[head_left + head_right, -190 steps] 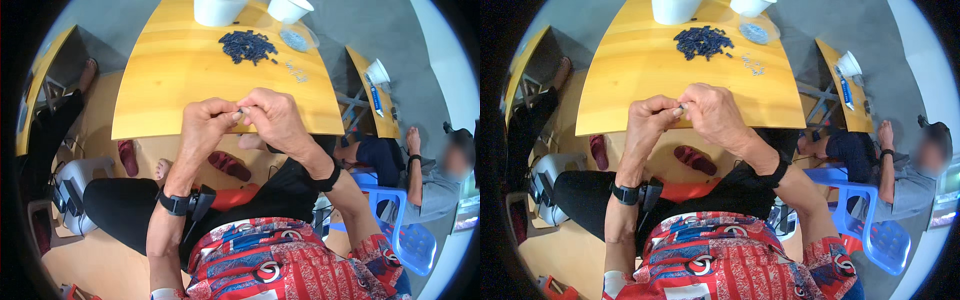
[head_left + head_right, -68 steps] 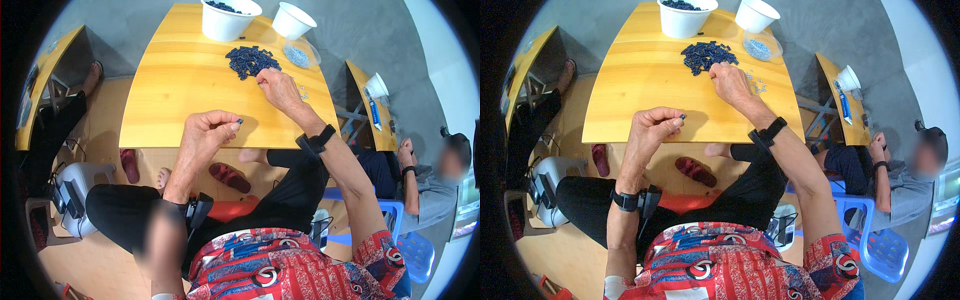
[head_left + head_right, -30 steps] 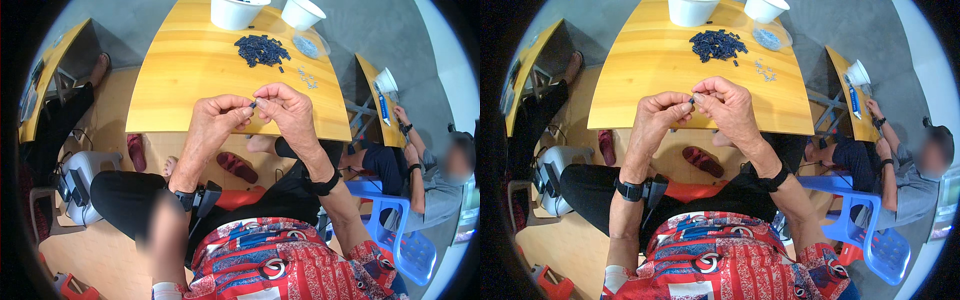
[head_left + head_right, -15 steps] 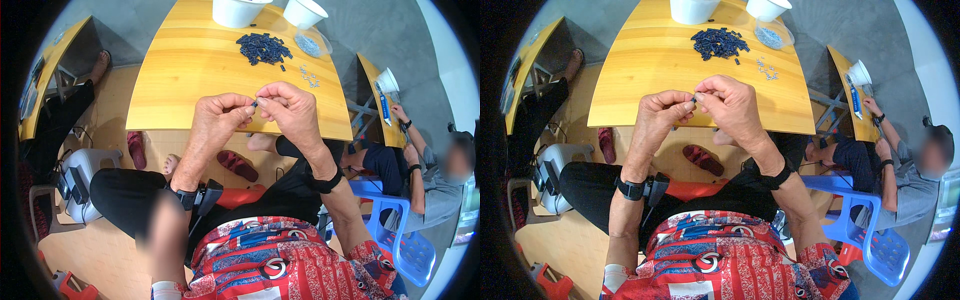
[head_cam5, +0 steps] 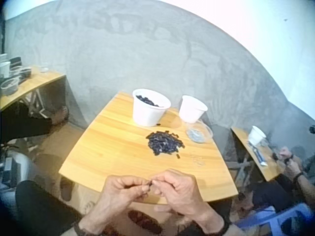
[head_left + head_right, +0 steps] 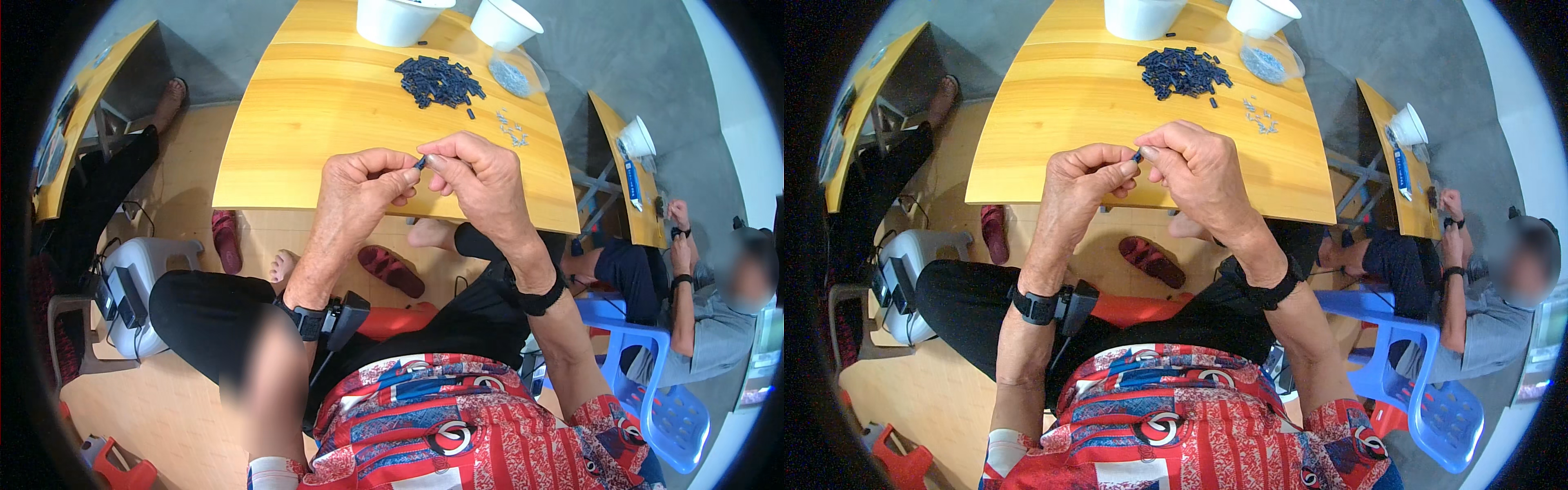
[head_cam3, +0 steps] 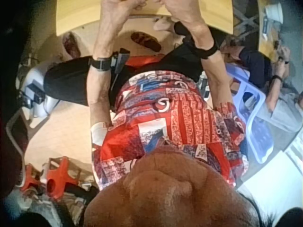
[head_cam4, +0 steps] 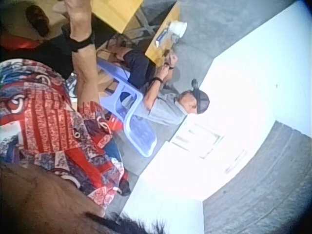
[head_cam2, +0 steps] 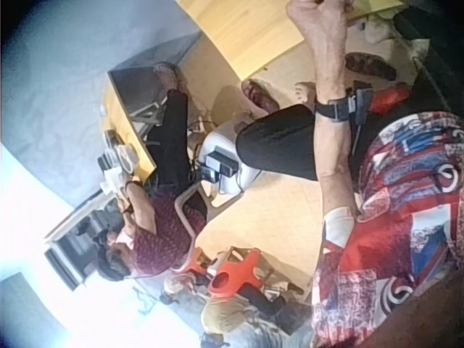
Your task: Assembling small plastic and metal components at a workstation.
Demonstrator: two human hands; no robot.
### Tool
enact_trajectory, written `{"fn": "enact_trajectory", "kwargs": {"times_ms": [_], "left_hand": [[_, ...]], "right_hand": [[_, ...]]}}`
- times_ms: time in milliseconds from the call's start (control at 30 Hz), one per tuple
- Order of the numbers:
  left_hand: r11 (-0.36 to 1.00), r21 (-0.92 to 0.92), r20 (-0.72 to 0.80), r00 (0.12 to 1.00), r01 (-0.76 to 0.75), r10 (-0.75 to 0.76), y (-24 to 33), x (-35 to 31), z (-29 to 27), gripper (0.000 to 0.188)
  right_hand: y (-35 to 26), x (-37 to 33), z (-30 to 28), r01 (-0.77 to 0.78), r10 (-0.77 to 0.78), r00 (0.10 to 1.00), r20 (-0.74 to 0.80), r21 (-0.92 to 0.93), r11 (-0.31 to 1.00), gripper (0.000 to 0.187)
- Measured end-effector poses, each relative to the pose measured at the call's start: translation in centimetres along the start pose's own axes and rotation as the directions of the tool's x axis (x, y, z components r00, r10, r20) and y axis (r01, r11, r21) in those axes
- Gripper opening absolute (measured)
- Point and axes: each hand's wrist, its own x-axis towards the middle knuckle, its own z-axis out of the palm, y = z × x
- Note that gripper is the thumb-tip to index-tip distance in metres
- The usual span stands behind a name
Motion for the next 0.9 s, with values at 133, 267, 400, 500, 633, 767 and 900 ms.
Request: {"fn": "enact_trajectory", "kwargs": {"times_ms": [133,267,400,500,633,767,900], "left_hand": [[1.000,0.001,-0.007,1.000,-0.001,0.001,-0.1,0.1,0.0,0.010],[1.000,-0.006,-0.015,1.000,-0.017,0.017,-0.2,0.2,0.1,0.009],[1.000,-0.008,-0.026,1.000,-0.016,0.016,-0.2,0.3,0.1,0.008],[1.000,-0.014,-0.025,1.000,-0.015,0.015,-0.4,0.3,0.2,0.008],[0.999,0.016,-0.046,0.998,-0.030,0.031,-0.7,0.3,0.5,0.008],[0.998,0.048,-0.089,0.995,-0.030,0.035,-1.3,0.4,0.6,0.008],[0.996,0.083,-0.142,0.989,-0.025,0.037,-1.6,0.4,0.6,0.008]], "right_hand": [[0.0,-0.1,0.2,0.042,-0.043,0.999,-0.021,-0.044,0.998,0.007],[0.0,-0.2,0.6,0.145,-0.162,0.986,-0.048,-0.243,0.959,0.006],[0.3,-0.1,0.7,0.209,-0.239,0.970,-0.045,-0.354,0.912,0.004],[0.0,0.0,0.5,0.284,-0.317,0.949,0.004,-0.455,0.844,0.004],[-0.1,0.0,1.0,0.332,-0.381,0.924,0.038,-0.576,0.747,0.006],[0.1,0.1,1.5,0.315,-0.362,0.930,0.062,-0.640,0.701,0.005],[0.9,0.6,1.8,0.320,-0.344,0.935,0.091,-0.635,0.703,0.006]]}}
